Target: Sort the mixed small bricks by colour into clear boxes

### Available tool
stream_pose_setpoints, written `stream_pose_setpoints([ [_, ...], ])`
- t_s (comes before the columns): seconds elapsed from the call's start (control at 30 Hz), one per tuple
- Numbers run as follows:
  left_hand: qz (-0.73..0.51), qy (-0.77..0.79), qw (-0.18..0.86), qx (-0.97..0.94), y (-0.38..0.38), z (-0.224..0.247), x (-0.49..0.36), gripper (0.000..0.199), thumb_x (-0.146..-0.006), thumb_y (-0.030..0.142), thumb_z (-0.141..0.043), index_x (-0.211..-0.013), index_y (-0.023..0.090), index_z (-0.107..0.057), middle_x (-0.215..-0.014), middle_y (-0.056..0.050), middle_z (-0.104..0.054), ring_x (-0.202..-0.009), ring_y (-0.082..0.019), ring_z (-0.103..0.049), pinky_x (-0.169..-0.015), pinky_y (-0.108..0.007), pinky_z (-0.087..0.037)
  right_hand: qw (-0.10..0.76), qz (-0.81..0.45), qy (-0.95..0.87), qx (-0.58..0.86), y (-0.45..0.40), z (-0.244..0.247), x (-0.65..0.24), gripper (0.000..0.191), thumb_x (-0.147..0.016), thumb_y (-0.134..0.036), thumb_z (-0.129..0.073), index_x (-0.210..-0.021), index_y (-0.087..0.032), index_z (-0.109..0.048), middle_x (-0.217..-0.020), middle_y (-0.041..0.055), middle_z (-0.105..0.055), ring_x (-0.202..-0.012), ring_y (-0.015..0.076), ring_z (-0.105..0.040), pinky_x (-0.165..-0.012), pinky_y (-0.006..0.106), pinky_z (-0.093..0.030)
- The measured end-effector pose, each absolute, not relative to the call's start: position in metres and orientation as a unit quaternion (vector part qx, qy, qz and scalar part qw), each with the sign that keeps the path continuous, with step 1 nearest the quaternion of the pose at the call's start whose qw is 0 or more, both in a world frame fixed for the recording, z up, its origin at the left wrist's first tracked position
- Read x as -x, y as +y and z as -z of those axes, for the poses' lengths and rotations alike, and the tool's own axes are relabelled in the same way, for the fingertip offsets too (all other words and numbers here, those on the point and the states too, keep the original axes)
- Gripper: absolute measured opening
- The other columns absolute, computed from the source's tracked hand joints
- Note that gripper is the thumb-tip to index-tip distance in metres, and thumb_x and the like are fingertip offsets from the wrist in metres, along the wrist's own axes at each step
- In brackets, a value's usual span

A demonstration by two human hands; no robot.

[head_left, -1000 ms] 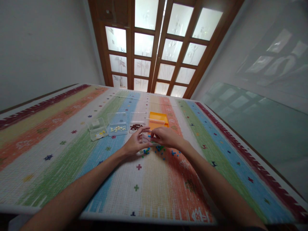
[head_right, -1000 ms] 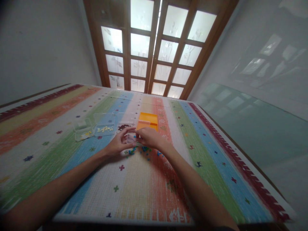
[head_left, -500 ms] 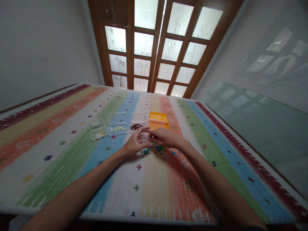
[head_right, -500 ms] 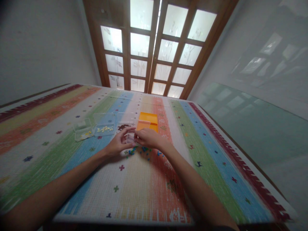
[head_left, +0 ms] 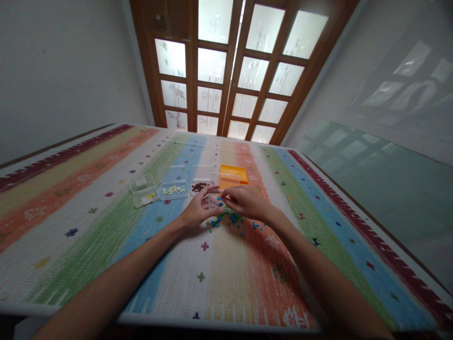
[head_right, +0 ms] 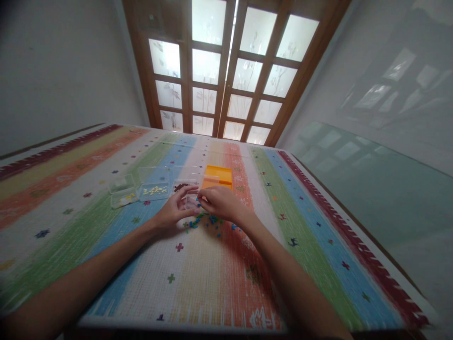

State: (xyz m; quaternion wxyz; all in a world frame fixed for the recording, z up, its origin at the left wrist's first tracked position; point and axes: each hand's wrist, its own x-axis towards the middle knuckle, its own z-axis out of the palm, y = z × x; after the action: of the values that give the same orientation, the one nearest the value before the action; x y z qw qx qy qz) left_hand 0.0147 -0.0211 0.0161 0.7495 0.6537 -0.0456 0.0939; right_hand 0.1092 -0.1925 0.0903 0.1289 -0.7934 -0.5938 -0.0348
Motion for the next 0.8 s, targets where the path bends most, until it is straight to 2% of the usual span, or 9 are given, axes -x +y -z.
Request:
stream_pose_setpoints([
  [0.1,-0.115,-0.026,0.734,-0.669,-0.019,-0.016,-0.017,0.067,-0.067,0.024,-0.084,-0.127,0.021,-0.054,-0.134,-0.015,-0.055,-0.093,-0.018,-0.067,-0.087,-0.039,-0.056,0.152,0.017,-0.613,0.775,-0.198,-0.095,-0.097,0.016,-0.089,-0.018,-0.059,-0.093,-0.015,-0.074,-0.064,0.0005,-0.064,-0.057,0.0104,-0.049,-0.059,0.023,-0.029],
  [0.17,-0.135,-0.013,0.715,-0.686,-0.017,-0.016,-0.017,0.065,-0.067,0.024,-0.083,-0.126,0.020,-0.055,-0.134,-0.016,-0.056,-0.095,-0.019,-0.067,-0.089,-0.040,-0.055,0.138,-0.008,-0.635,0.760,-0.201,-0.093,-0.089,0.014,-0.088,-0.020,-0.061,-0.089,-0.016,-0.074,-0.064,0.0004,-0.063,-0.057,0.0107,-0.050,-0.058,0.024,-0.028],
  [0.37,-0.157,0.017,0.692,-0.705,-0.015,-0.017,-0.017,0.065,-0.067,0.023,-0.081,-0.127,0.018,-0.054,-0.132,-0.016,-0.057,-0.101,-0.021,-0.065,-0.094,-0.042,-0.053,0.039,0.004,-0.650,0.759,-0.198,-0.067,-0.074,0.019,-0.088,-0.025,-0.062,-0.100,-0.015,-0.073,-0.093,0.0113,-0.072,-0.080,0.0202,-0.060,-0.065,0.028,-0.036],
  [0.6,-0.159,0.005,0.692,-0.705,-0.015,-0.017,-0.017,0.064,-0.068,0.024,-0.080,-0.126,0.018,-0.054,-0.133,-0.015,-0.057,-0.099,-0.020,-0.065,-0.096,-0.044,-0.052,-0.016,-0.026,-0.608,0.794,-0.186,-0.050,-0.064,0.021,-0.091,-0.023,-0.053,-0.100,-0.013,-0.070,-0.075,0.0083,-0.068,-0.060,0.0164,-0.053,-0.055,0.029,-0.030],
  [0.7,-0.163,-0.003,0.689,-0.707,-0.014,-0.015,-0.018,0.064,-0.069,0.024,-0.080,-0.128,0.019,-0.054,-0.134,-0.015,-0.057,-0.097,-0.019,-0.066,-0.096,-0.044,-0.052,-0.014,-0.029,-0.613,0.790,-0.185,-0.053,-0.061,0.019,-0.090,-0.022,-0.054,-0.098,-0.013,-0.069,-0.075,0.0082,-0.068,-0.060,0.0164,-0.052,-0.056,0.029,-0.029],
  [0.8,-0.162,-0.012,0.689,-0.706,-0.013,-0.014,-0.018,0.065,-0.069,0.025,-0.081,-0.128,0.019,-0.054,-0.133,-0.015,-0.057,-0.097,-0.019,-0.066,-0.096,-0.043,-0.053,0.035,-0.014,-0.631,0.775,-0.189,-0.063,-0.065,0.018,-0.090,-0.024,-0.056,-0.100,-0.014,-0.068,-0.082,0.0081,-0.069,-0.068,0.0173,-0.055,-0.061,0.029,-0.032],
])
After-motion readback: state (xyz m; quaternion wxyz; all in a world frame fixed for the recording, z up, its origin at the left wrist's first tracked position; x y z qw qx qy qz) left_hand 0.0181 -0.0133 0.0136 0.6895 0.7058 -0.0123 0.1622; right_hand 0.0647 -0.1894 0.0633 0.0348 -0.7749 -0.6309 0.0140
